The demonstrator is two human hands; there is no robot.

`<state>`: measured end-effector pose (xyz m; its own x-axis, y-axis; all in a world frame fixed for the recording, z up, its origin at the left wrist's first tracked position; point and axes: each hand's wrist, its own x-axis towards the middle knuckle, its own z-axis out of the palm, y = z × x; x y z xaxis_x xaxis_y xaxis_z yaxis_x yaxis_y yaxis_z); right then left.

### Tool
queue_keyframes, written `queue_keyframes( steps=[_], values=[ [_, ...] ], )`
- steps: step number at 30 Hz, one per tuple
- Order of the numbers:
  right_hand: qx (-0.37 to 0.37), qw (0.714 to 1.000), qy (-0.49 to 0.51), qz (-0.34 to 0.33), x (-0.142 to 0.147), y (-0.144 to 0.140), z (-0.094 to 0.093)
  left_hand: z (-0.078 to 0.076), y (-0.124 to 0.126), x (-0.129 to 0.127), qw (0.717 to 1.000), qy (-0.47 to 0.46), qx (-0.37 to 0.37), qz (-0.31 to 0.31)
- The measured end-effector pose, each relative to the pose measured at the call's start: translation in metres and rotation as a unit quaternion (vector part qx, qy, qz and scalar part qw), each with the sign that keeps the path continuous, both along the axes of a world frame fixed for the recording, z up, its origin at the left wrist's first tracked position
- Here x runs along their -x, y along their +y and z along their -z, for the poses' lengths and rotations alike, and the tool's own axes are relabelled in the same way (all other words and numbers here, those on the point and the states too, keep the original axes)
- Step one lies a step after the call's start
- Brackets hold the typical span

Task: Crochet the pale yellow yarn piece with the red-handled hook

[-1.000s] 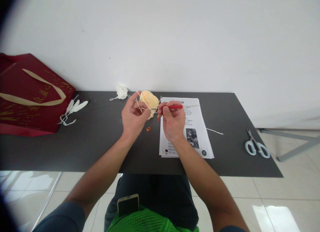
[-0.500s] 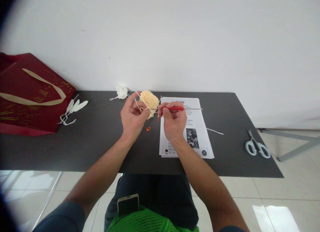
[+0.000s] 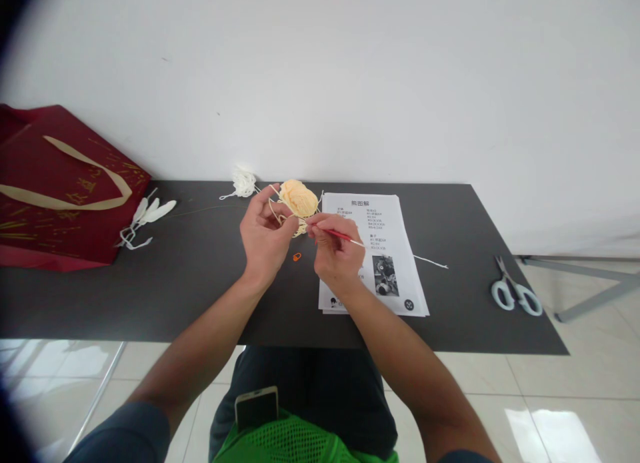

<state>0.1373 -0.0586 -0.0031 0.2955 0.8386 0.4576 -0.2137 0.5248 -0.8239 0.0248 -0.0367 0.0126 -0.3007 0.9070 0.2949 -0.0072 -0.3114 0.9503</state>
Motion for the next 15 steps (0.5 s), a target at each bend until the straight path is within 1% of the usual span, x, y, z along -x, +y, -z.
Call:
queue_keyframes(
  steps=[2,5,8,12,15],
  values=[
    [-0.016,0.999,-0.032,0.000,-0.001,-0.001,0.005,0.001,0.000,0.000,1.000,-0.003,0.001,-0.005],
    [-0.014,0.996,-0.088,-0.010,-0.004,-0.001,0.011,0.003,0.000,-0.001,1.000,-0.011,0.004,-0.019],
    [-0.023,0.993,-0.119,-0.017,-0.007,-0.002,0.013,0.004,0.000,-0.002,0.999,-0.014,0.003,-0.038],
    [-0.077,0.981,-0.180,-0.004,-0.009,-0.001,0.015,0.005,0.001,-0.002,0.998,-0.029,0.012,-0.050],
    [-0.166,0.956,-0.240,0.026,-0.010,0.004,0.016,0.005,0.003,-0.001,0.996,-0.067,0.033,-0.040]
  ],
)
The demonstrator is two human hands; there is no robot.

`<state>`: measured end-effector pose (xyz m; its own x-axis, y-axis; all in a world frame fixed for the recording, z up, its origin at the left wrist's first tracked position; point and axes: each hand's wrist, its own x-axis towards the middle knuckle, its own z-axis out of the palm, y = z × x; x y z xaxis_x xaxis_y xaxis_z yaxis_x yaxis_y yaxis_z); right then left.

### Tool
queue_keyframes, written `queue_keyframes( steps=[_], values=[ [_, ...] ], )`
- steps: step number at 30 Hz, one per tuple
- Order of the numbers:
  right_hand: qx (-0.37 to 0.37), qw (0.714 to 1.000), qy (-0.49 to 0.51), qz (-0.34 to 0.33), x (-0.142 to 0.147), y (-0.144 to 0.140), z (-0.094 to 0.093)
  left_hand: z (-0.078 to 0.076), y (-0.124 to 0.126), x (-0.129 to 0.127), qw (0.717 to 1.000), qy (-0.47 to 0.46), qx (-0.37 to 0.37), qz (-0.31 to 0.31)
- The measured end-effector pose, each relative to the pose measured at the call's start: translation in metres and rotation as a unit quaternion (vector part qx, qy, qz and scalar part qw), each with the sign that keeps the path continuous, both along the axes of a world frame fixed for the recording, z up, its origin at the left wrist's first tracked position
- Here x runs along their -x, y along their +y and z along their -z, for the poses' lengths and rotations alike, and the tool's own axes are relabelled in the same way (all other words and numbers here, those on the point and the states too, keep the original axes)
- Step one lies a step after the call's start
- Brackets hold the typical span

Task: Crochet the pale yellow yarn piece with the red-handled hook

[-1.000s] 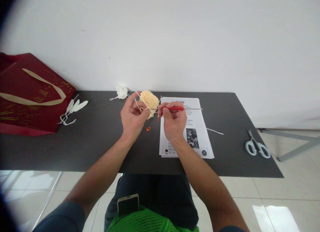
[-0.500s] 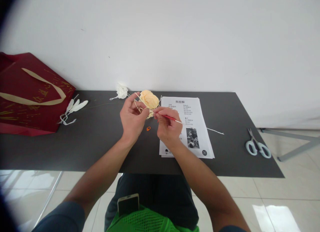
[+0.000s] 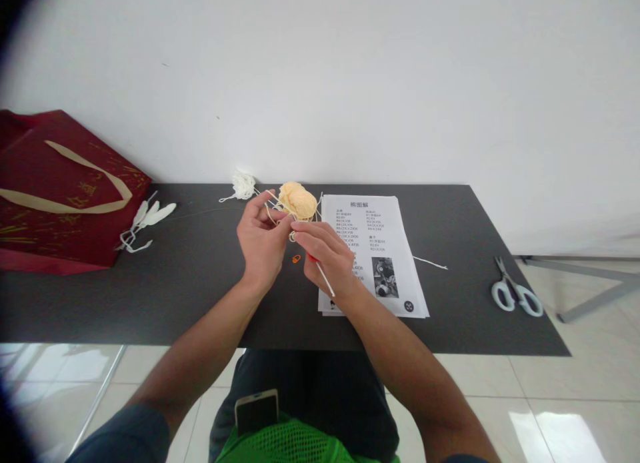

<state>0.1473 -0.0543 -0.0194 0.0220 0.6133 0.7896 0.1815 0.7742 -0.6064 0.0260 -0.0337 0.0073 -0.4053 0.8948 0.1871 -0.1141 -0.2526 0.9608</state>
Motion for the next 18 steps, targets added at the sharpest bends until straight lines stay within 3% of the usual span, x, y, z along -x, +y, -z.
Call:
queue_keyframes(
  steps=[3,10,15,18],
  values=[
    [-0.072,0.996,-0.041,0.012,-0.001,0.004,0.001,-0.005,0.001,0.000,0.995,-0.086,0.031,0.039],
    [-0.069,0.995,-0.077,0.006,-0.004,0.005,-0.002,-0.019,0.001,0.006,0.961,-0.238,0.056,0.133],
    [0.047,0.998,0.040,-0.028,0.002,0.005,-0.005,-0.020,0.004,0.011,0.944,-0.264,0.079,0.179],
    [0.132,0.976,0.163,-0.053,0.007,0.006,-0.010,-0.018,0.005,0.012,0.944,-0.251,0.075,0.199]
  ],
)
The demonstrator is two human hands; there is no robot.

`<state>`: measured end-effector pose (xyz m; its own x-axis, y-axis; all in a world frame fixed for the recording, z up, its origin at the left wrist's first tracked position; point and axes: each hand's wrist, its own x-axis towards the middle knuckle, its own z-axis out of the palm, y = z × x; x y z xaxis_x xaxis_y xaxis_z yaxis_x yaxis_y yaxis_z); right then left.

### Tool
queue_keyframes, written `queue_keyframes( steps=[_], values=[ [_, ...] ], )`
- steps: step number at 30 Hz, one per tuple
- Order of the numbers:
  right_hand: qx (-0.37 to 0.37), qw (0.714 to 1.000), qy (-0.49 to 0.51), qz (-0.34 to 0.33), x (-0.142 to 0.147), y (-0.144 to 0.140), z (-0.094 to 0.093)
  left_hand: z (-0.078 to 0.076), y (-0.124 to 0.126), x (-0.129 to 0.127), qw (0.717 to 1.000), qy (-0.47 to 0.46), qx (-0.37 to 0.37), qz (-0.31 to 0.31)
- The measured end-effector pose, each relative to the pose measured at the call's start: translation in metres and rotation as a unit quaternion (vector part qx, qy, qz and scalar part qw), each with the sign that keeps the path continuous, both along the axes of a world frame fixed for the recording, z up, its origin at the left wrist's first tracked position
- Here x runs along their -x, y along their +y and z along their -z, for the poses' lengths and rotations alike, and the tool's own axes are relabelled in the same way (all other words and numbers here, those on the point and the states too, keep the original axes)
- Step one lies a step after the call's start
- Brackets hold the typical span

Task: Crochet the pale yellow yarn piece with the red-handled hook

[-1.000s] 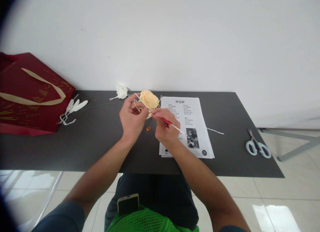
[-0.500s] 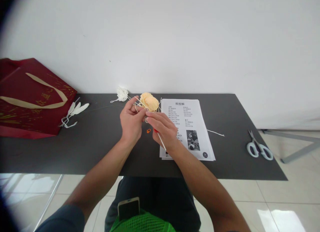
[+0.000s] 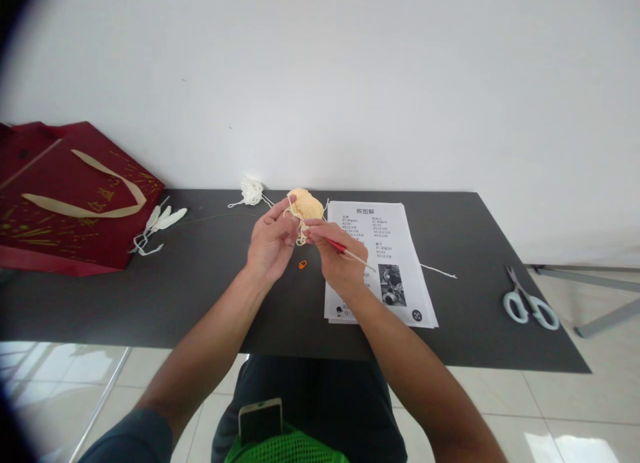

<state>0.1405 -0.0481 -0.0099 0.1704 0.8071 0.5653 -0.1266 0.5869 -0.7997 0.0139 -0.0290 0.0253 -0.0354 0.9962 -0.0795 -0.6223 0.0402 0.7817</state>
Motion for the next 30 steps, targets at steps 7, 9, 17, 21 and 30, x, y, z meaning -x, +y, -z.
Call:
queue_keyframes(
  steps=[7,9,17,21,30],
  values=[
    [0.022,0.999,0.039,0.016,-0.003,0.006,-0.002,0.008,0.002,-0.001,0.995,0.089,-0.031,-0.016],
    [-0.009,0.999,-0.014,0.043,-0.006,0.006,0.000,0.011,0.003,0.000,0.989,0.141,-0.035,-0.042],
    [0.000,0.997,-0.041,0.069,-0.010,0.001,-0.003,0.018,0.003,-0.001,0.938,0.311,-0.125,-0.093],
    [0.054,0.994,0.090,-0.004,-0.011,0.007,-0.009,0.016,0.005,0.002,0.951,0.274,-0.135,-0.041],
    [0.115,0.971,0.190,-0.092,-0.019,0.013,-0.018,0.016,0.009,0.008,0.972,0.196,-0.131,0.022]
  ],
)
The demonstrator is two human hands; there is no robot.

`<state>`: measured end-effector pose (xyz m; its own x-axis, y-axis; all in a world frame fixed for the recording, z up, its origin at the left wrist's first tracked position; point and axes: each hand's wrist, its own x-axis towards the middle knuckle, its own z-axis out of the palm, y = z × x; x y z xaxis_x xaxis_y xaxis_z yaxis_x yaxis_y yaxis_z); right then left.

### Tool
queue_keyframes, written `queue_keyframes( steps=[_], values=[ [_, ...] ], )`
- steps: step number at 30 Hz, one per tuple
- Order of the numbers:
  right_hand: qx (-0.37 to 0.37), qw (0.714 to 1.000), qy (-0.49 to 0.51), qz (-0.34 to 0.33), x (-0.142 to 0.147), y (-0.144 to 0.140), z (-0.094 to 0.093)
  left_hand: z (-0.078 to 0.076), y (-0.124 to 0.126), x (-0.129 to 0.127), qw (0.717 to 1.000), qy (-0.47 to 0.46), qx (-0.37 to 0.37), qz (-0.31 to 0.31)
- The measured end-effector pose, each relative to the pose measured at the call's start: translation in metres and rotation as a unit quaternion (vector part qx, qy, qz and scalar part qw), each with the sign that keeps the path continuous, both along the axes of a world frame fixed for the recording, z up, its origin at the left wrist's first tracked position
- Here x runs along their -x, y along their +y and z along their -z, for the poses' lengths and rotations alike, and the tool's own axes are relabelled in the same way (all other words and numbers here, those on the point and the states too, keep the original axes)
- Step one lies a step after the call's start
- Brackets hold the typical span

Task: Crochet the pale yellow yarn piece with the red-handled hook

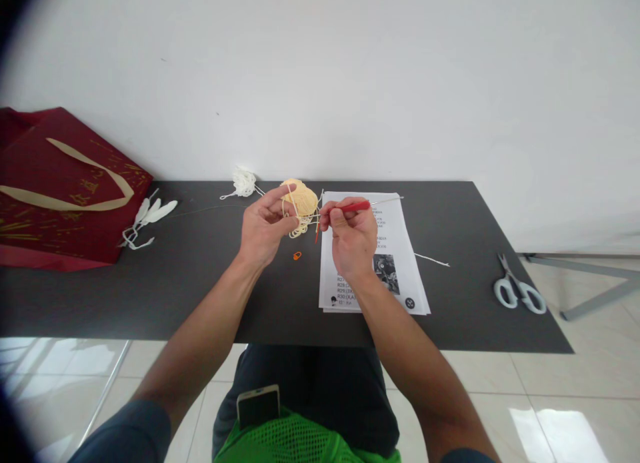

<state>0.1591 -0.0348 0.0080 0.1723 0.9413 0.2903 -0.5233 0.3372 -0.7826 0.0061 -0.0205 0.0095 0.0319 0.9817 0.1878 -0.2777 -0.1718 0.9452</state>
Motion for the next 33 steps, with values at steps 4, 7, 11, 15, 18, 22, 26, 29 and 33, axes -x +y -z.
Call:
queue_keyframes(
  steps=[4,7,11,15,18,22,26,29,33],
  values=[
    [0.037,0.999,0.010,-0.030,0.0018,0.0003,0.0016,-0.0031,-0.0024,-0.0013,1.000,-0.014,0.001,-0.002],
    [0.062,0.997,0.009,-0.036,0.0041,0.0007,0.0046,-0.0046,-0.0039,-0.0027,1.000,-0.030,0.007,-0.001],
    [0.080,0.996,0.012,-0.044,0.0055,0.0012,0.0072,-0.0036,-0.0046,-0.0039,0.999,-0.050,0.004,-0.002],
    [0.086,0.995,0.020,-0.042,0.0050,0.0011,0.0065,-0.0025,-0.0046,-0.0042,0.998,-0.063,-0.001,-0.007],
    [0.072,0.996,0.023,-0.043,0.0043,0.0007,0.0051,-0.0029,-0.0046,-0.0042,0.998,-0.066,0.004,-0.013],
    [0.053,0.998,0.008,-0.039,0.0036,0.0004,0.0043,-0.0034,-0.0045,-0.0039,0.998,-0.065,0.002,-0.014],
    [0.043,0.998,0.019,-0.039,0.0036,0.0003,0.0040,-0.0037,-0.0045,-0.0036,0.997,-0.069,-0.004,-0.014],
    [0.038,0.998,0.023,-0.040,0.0041,0.0000,0.0034,-0.0044,-0.0048,-0.0038,0.997,-0.070,-0.002,-0.023],
    [0.038,0.999,0.012,-0.033,0.0044,-0.0005,0.0024,-0.0051,-0.0051,-0.0044,0.998,-0.065,0.002,-0.027]
  ],
)
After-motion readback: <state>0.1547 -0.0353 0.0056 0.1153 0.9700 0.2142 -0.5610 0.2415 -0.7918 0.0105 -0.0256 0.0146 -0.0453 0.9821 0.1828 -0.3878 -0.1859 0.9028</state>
